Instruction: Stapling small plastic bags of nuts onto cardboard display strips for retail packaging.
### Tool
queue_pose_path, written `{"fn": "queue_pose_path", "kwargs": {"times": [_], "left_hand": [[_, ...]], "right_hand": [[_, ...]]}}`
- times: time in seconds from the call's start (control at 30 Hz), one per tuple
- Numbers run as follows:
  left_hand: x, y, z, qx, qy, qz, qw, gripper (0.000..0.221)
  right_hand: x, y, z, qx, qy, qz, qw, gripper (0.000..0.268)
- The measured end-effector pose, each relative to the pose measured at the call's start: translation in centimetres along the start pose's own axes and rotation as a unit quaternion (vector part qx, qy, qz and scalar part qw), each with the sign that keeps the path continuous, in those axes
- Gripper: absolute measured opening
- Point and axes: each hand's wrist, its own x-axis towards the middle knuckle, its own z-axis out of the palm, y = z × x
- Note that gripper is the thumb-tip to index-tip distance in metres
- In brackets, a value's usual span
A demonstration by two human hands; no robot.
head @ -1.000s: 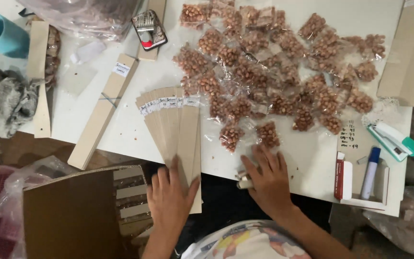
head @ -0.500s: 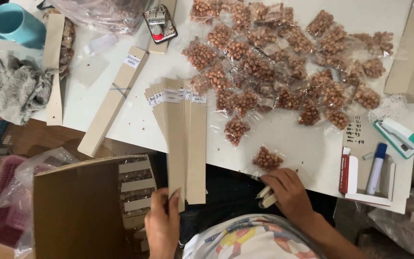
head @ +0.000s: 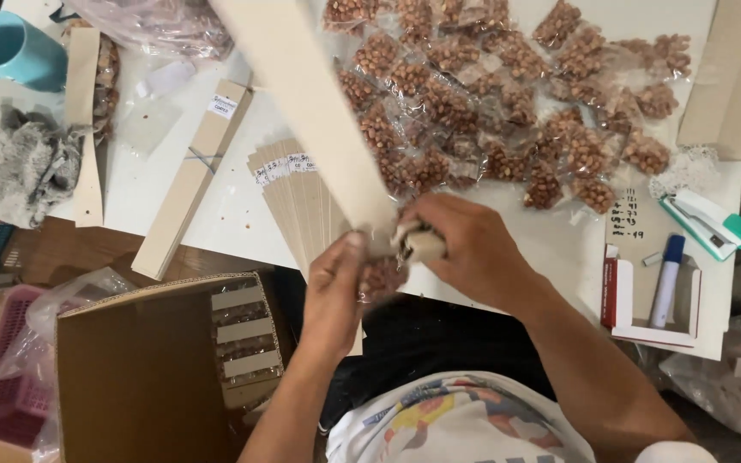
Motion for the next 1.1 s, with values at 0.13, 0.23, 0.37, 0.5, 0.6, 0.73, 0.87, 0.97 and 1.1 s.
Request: {"fn": "queue_pose_path", "kwargs": {"times": [0.13,0.23,0.37,0.5,0.6,0.73,0.87,0.97,1.1], "left_hand": [[-0.1,1.6,0.7,-0.023,-0.065,-0.015,0.998,0.048],[0.2,1.3,0.9,0.015,-0.061,0.029,0.998,0.031],[1.4,1.8,1.4,0.026,-0.036,0.049,0.998,0.024],[1.6,2.7,1.6,0.041,-0.019,0.072,0.996,0.021],[1.8,2.5,1.3,0.084,-0.011,0.112,0.99,0.018],[2.3,1.5,0.9,0.143,0.016,0.153,0.978,0.018],[2.5,1.6,0.5,0.266,0.047,0.217,0.938,0.013],[2.4,0.9,0.1,0.335,0.083,0.243,0.906,0.01],[2.1,0.2,1.1,0.296,0.09,0.248,0.918,0.008]], "right_hand": [[0.8,0.8,0.5,0.018,0.027,0.079,0.996,0.032],[1.1,1.3,0.3,0.077,0.028,0.124,0.989,0.034],[2.3,0.5,-0.8,0.162,0.05,0.141,0.975,0.034],[2.8,0.4,-0.4,0.198,0.059,0.122,0.971,0.031],[3.3,0.5,-0.1,0.221,0.053,0.131,0.965,0.027],[4.6,0.6,1.1,0.266,0.082,0.118,0.953,0.022],[6.3,2.5,4.7,0.385,0.195,0.175,0.885,0.033],[7.5,1.1,6.1,0.442,0.229,0.223,0.838,0.049],[8.6,-0.1,6.9,0.449,0.214,0.187,0.847,0.059]]}}
